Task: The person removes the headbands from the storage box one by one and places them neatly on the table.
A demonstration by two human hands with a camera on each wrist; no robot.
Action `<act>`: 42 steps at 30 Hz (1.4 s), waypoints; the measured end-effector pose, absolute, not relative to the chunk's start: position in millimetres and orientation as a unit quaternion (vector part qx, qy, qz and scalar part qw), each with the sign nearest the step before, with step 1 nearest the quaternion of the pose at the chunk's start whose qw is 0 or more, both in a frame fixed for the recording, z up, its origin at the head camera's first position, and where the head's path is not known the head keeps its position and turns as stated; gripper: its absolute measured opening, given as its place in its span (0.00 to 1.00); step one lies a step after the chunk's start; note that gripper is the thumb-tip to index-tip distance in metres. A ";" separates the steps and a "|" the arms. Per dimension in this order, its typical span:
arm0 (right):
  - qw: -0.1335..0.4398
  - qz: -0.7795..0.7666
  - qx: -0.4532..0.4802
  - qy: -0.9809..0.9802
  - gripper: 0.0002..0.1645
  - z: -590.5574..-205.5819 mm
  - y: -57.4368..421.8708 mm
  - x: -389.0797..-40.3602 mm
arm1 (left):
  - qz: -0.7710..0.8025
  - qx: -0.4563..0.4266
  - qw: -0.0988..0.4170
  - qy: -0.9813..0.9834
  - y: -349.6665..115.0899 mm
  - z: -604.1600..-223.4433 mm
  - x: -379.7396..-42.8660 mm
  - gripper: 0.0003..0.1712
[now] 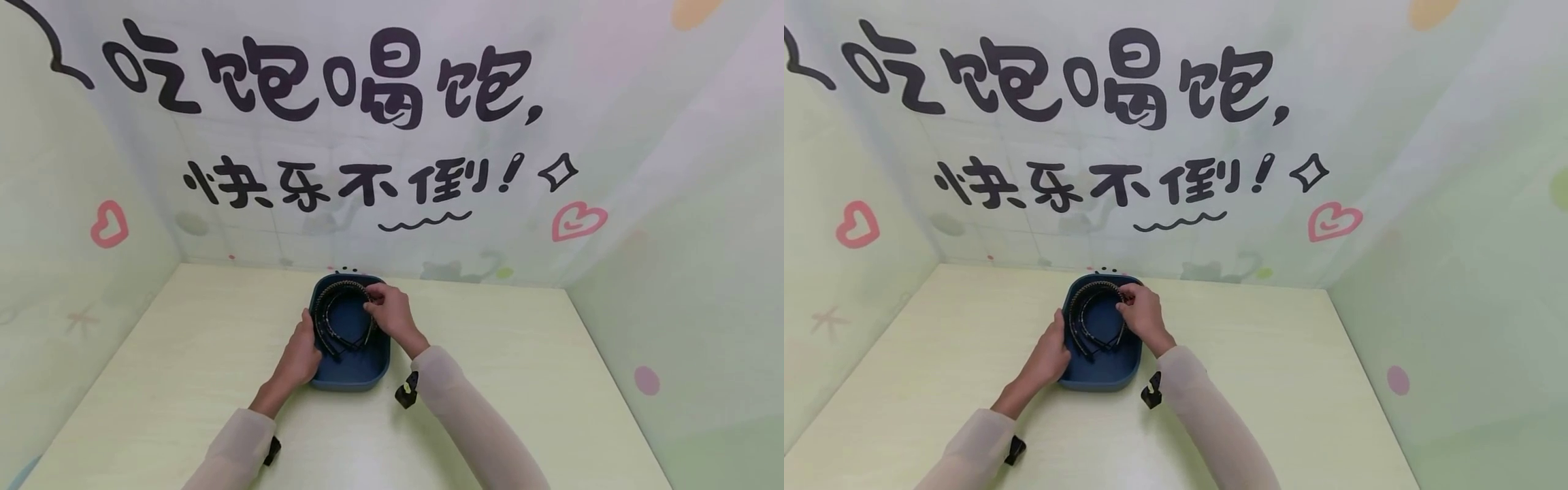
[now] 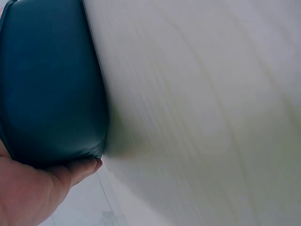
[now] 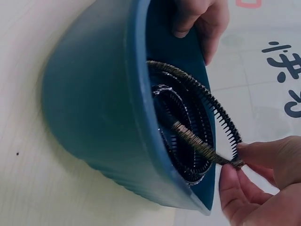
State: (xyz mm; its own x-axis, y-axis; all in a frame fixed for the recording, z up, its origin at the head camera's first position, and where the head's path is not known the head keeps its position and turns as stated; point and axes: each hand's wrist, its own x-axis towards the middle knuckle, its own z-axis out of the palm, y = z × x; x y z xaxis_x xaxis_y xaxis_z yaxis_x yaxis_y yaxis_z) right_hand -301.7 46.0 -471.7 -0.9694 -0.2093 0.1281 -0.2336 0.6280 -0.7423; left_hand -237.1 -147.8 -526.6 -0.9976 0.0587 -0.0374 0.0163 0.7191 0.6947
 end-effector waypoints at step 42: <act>-0.003 0.561 -0.031 -0.827 0.14 -462.0 111.8 -329.0 | 0.373 0.009 0.030 0.927 -146.7 -524.4 -238.9 0.45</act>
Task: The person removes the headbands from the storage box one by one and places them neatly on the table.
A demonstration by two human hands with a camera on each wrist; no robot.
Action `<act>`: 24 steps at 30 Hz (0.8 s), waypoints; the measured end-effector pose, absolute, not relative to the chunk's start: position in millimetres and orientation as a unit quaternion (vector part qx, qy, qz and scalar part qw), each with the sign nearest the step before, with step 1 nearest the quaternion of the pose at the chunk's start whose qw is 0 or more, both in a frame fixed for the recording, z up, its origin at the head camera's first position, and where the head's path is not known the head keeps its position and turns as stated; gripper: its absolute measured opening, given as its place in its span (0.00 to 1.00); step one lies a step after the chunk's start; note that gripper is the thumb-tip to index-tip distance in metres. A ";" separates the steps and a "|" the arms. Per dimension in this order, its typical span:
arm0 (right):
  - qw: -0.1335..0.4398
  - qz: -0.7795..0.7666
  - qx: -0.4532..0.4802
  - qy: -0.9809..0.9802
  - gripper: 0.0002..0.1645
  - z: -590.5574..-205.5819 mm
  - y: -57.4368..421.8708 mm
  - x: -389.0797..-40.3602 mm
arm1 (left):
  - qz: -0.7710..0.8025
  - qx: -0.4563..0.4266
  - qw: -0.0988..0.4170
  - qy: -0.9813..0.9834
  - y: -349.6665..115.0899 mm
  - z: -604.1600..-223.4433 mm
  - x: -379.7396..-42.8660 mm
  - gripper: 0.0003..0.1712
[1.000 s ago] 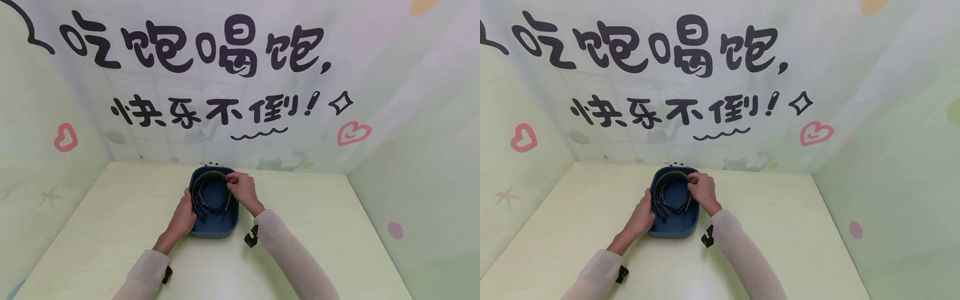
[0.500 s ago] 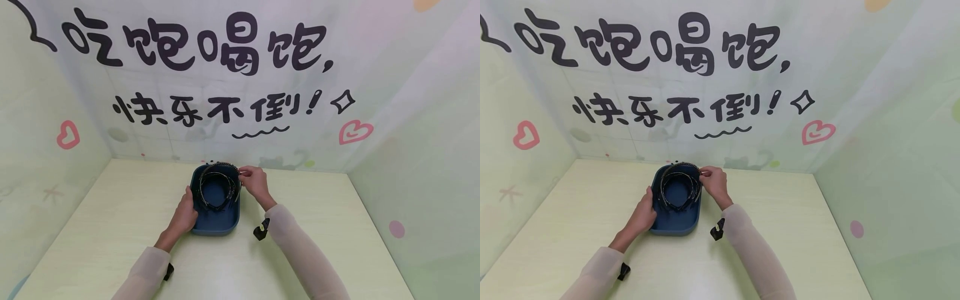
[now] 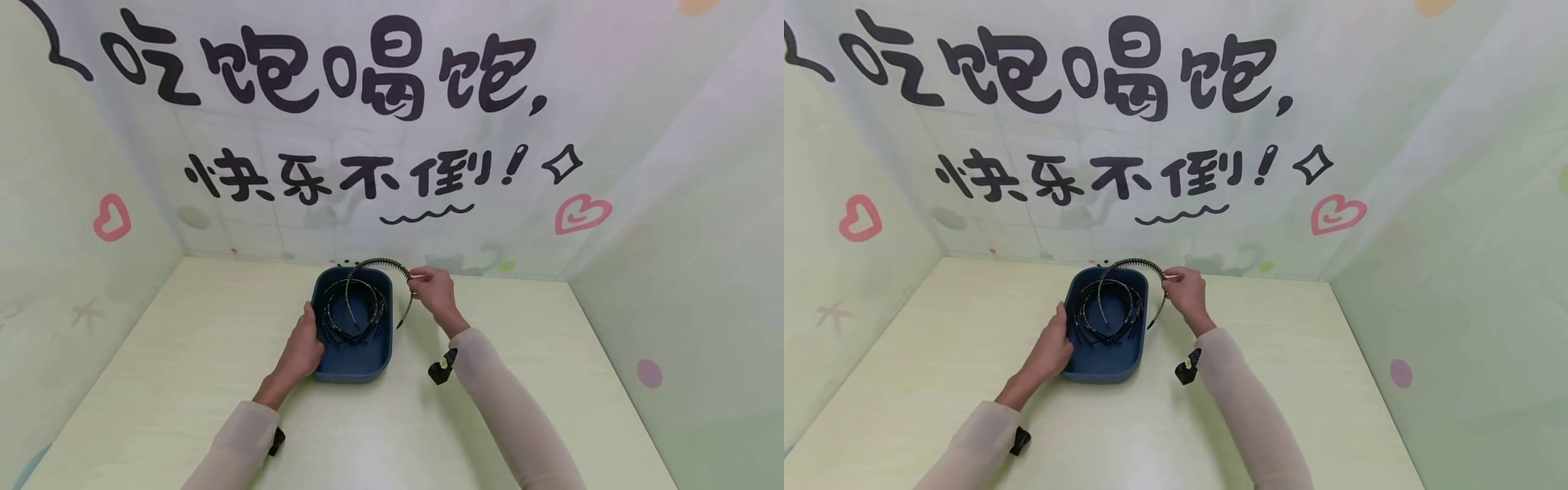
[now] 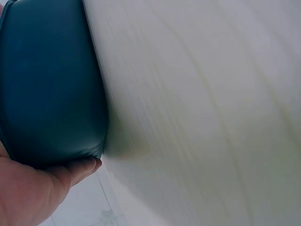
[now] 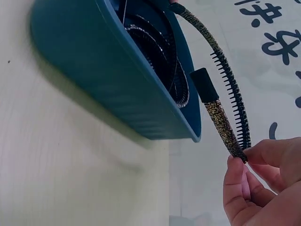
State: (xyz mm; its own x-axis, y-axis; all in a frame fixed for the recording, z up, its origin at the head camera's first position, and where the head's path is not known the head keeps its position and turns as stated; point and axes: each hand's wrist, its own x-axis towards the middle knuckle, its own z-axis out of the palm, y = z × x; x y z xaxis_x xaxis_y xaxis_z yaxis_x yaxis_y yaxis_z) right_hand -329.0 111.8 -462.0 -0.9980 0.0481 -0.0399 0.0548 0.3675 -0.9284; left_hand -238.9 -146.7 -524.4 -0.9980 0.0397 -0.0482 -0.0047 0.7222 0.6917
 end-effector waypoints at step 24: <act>0.027 -0.595 0.100 0.797 0.18 -467.3 169.5 -342.7 | 0.374 0.010 0.028 0.927 -147.0 -527.3 -239.3 0.45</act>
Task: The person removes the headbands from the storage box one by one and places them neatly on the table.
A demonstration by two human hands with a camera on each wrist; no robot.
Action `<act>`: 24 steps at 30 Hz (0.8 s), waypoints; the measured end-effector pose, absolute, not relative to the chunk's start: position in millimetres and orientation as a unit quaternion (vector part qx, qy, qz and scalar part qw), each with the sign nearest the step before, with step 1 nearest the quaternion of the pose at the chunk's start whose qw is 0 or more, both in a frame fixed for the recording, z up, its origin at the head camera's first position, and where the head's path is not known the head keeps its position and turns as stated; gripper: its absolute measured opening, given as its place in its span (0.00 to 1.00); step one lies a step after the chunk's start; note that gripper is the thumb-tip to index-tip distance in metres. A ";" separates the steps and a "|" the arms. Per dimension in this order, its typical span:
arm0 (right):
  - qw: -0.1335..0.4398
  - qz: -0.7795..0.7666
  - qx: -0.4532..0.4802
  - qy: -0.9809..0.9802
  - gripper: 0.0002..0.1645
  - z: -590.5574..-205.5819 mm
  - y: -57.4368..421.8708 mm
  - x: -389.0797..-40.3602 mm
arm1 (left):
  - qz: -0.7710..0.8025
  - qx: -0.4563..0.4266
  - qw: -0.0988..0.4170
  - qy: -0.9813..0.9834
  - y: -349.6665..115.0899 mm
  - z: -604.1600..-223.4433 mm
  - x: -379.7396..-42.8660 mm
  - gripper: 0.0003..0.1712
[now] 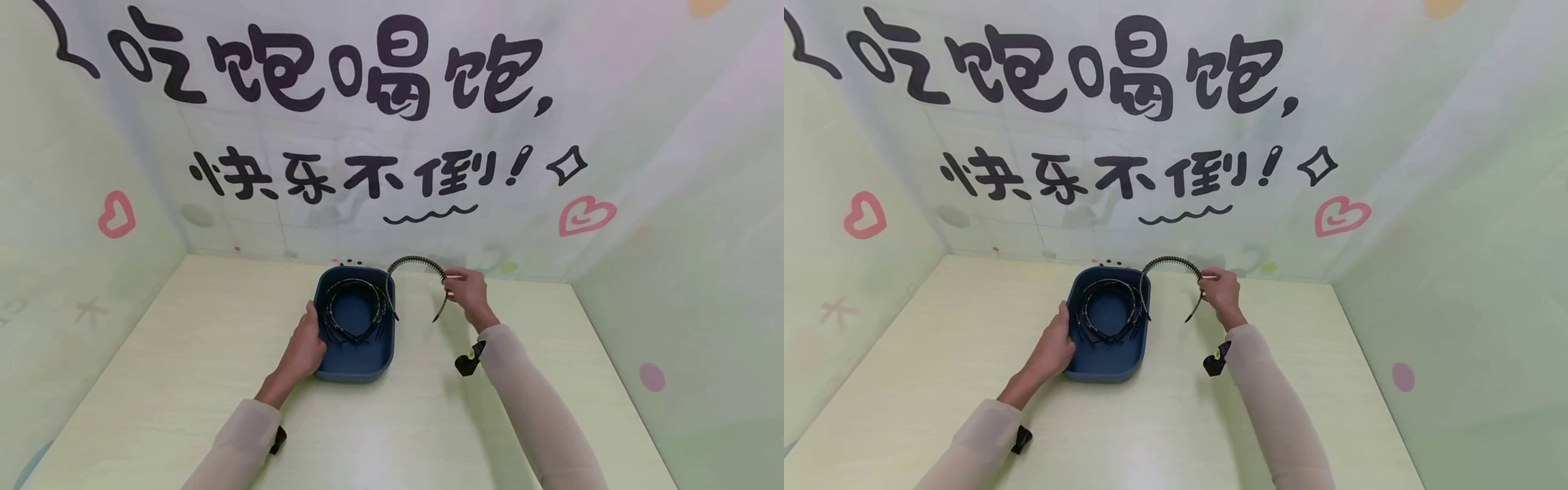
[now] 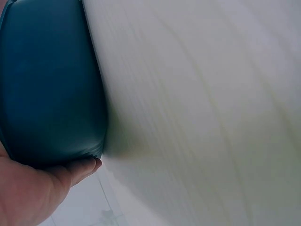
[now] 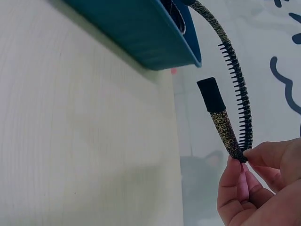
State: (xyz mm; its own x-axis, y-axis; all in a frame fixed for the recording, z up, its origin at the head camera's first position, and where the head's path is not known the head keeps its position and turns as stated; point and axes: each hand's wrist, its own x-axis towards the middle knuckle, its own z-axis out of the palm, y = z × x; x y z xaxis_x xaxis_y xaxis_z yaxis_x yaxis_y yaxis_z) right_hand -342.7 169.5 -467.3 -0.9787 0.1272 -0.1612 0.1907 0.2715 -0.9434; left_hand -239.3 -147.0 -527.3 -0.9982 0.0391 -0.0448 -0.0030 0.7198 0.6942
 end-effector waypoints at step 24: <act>0.033 -0.550 0.145 0.822 0.17 -505.8 195.0 -344.9 | 0.374 0.009 0.026 0.927 -147.1 -525.1 -239.2 0.45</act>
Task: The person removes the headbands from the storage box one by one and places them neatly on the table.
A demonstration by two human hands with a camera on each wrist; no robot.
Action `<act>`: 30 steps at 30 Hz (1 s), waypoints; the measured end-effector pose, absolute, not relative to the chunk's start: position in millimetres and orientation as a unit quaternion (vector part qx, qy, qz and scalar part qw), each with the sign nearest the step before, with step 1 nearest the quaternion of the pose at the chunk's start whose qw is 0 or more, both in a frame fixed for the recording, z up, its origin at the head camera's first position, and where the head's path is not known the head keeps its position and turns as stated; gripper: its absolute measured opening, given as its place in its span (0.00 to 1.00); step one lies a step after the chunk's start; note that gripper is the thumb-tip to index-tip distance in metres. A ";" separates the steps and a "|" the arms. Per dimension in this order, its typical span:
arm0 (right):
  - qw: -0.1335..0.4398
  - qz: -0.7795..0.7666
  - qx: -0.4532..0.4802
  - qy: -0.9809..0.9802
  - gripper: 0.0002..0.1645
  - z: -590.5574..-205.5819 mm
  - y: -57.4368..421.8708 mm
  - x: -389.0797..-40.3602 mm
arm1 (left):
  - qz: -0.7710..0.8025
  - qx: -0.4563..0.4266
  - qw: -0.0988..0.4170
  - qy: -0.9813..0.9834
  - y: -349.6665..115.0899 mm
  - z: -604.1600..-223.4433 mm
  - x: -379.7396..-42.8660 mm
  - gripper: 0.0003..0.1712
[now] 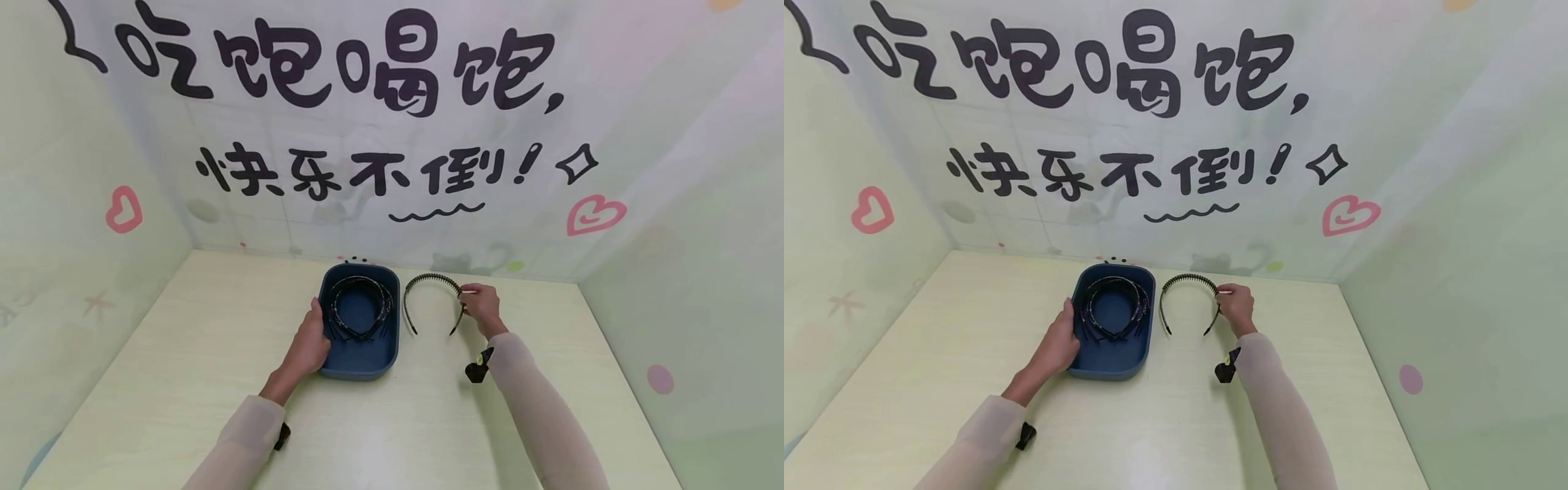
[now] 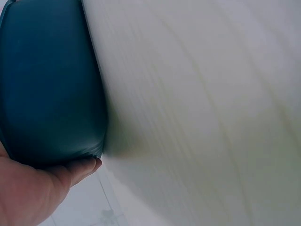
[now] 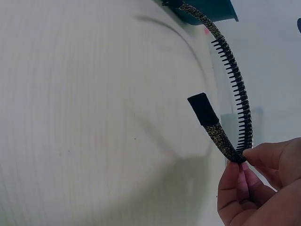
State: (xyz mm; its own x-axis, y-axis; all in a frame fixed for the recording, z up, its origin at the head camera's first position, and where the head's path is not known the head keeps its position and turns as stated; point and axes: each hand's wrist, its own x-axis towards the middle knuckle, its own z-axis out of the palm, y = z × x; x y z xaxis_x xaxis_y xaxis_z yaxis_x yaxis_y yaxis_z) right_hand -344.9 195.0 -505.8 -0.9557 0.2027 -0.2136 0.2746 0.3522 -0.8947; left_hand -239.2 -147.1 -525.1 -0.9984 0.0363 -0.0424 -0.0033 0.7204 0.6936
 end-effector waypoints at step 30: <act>0.078 -0.536 0.118 0.832 0.21 -523.8 188.0 -342.1 | 0.385 0.006 0.024 0.923 -146.4 -524.5 -237.9 0.45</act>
State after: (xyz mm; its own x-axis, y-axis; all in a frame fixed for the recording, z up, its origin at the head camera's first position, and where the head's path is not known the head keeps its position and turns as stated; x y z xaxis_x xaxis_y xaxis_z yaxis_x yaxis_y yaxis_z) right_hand -342.1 188.0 -523.8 -0.9604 0.1124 -0.2551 0.2788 0.3969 -0.8745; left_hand -237.9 -146.4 -524.5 -0.9987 0.0306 -0.0403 -0.0072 0.7032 0.7109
